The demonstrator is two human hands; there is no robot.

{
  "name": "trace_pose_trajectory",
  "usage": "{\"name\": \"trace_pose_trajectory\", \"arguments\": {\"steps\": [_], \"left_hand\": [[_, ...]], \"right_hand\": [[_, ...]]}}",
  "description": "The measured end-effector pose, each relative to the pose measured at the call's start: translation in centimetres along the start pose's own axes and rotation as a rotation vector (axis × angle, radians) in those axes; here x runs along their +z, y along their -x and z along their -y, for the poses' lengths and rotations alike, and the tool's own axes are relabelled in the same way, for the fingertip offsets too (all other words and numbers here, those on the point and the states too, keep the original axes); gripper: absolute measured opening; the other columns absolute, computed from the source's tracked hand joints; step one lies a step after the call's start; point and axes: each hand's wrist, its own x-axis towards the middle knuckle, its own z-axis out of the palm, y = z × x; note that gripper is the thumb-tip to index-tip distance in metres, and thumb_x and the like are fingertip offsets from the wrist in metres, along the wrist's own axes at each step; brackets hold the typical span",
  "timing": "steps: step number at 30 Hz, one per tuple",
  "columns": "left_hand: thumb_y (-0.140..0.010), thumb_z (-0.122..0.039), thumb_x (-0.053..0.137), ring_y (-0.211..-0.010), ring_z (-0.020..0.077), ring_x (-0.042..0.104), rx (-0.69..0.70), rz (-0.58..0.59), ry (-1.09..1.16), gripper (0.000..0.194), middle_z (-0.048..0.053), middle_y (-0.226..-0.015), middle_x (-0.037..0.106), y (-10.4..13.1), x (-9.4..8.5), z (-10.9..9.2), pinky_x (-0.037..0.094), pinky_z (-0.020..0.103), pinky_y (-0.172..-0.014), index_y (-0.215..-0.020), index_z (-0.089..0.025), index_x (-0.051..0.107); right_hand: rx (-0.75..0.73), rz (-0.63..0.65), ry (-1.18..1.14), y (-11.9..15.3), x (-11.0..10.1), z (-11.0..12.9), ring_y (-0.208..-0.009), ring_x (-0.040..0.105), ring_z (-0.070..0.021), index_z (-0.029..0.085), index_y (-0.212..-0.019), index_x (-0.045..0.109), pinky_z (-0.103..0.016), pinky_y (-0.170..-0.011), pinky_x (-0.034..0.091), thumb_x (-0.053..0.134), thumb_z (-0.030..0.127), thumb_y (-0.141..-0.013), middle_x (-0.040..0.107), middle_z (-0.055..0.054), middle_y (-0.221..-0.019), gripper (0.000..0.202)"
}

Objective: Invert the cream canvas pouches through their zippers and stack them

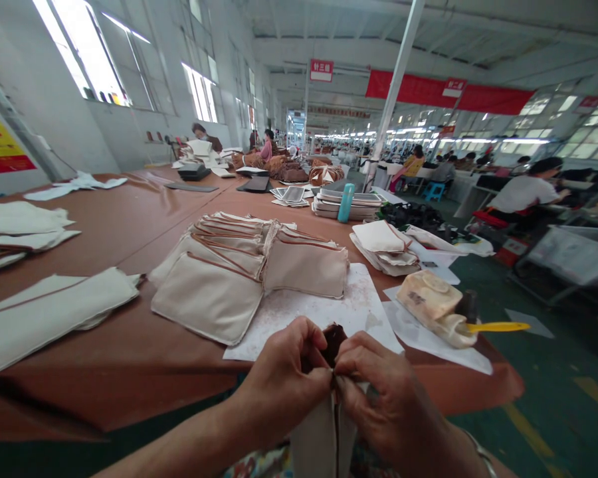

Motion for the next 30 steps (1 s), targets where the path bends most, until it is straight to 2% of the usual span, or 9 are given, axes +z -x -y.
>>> {"name": "trace_pose_trajectory", "arguments": {"steps": [3,8,12,15,19,22,26,30], "left_hand": [[-0.068,-0.005,0.054,-0.054,0.0088,0.046,0.089,-0.064,-0.072,0.022,-0.006,-0.063,0.054,0.3,0.4,0.2,0.033,0.019,-0.05,-0.084,-0.019,0.047],[-0.073,-0.008,0.055,-0.057,0.0104,0.052,0.199,-0.105,-0.199,0.021,-0.005,-0.067,0.059,0.9,0.8,1.5,0.038,0.021,-0.055,-0.089,-0.02,0.048],[-0.074,-0.008,0.055,-0.061,0.0118,0.054,0.242,-0.146,-0.272,0.019,-0.003,-0.07,0.061,1.5,1.1,1.4,0.038,0.022,-0.057,-0.088,-0.021,0.05],[-0.071,-0.008,0.056,-0.059,0.0114,0.05,0.21,-0.184,-0.212,0.018,-0.004,-0.068,0.057,1.6,1.2,1.0,0.036,0.021,-0.055,-0.081,-0.021,0.049],[-0.066,-0.01,0.058,-0.054,0.0097,0.046,0.04,-0.096,0.116,0.021,-0.005,-0.063,0.053,1.0,1.1,0.9,0.033,0.02,-0.05,-0.079,-0.021,0.045],[-0.064,-0.011,0.059,-0.056,0.0097,0.049,-0.066,0.025,0.337,0.024,-0.005,-0.064,0.056,0.6,0.7,1.6,0.033,0.019,-0.051,-0.08,-0.02,0.044],[-0.064,-0.011,0.059,-0.058,0.0091,0.049,-0.099,0.128,0.402,0.023,-0.003,-0.068,0.06,0.4,0.0,1.9,0.033,0.02,-0.054,-0.081,-0.018,0.045],[-0.066,-0.013,0.061,-0.058,0.009,0.045,-0.042,0.155,0.171,0.016,-0.003,-0.066,0.055,0.5,-0.3,0.7,0.03,0.02,-0.051,-0.078,-0.016,0.051]], "right_hand": [[-0.045,-0.025,0.187,0.0,0.1,0.3,-0.074,0.055,-0.0196,0.016,-0.077,0.059,-0.031,-0.065,0.04,0.049,0.005,-0.086,0.058,-0.007,-0.078,0.018],[-0.055,0.043,0.354,0.1,-0.1,0.9,-0.067,0.054,-0.0202,0.015,-0.077,0.06,-0.031,-0.059,0.036,0.046,0.008,-0.088,0.058,-0.009,-0.077,0.019],[0.02,0.033,0.293,-0.2,-0.1,1.1,-0.067,0.053,-0.0187,0.017,-0.075,0.055,-0.03,-0.059,0.034,0.046,0.005,-0.08,0.057,-0.007,-0.078,0.017],[0.153,0.033,0.074,-0.6,-0.1,0.8,-0.066,0.05,-0.0162,0.019,-0.07,0.049,-0.028,-0.058,0.033,0.048,0.005,-0.075,0.056,-0.003,-0.074,0.015],[0.464,0.137,-0.441,-0.5,0.3,-0.7,-0.056,0.039,-0.0117,0.018,-0.066,0.052,-0.024,-0.051,0.028,0.055,0.019,-0.077,0.048,0.003,-0.061,0.012],[0.536,0.139,-0.695,0.1,0.9,-1.8,-0.055,0.034,-0.0104,0.016,-0.067,0.054,-0.024,-0.051,0.026,0.059,0.026,-0.077,0.046,0.004,-0.06,0.015],[0.506,0.114,-0.646,0.6,1.0,-1.6,-0.059,0.036,-0.0118,0.017,-0.066,0.052,-0.025,-0.054,0.028,0.058,0.028,-0.076,0.046,0.002,-0.063,0.016],[0.507,0.107,-0.503,0.4,0.6,-0.4,-0.06,0.036,-0.0126,0.018,-0.067,0.049,-0.025,-0.053,0.029,0.054,0.026,-0.077,0.044,0.002,-0.064,0.013]]}}
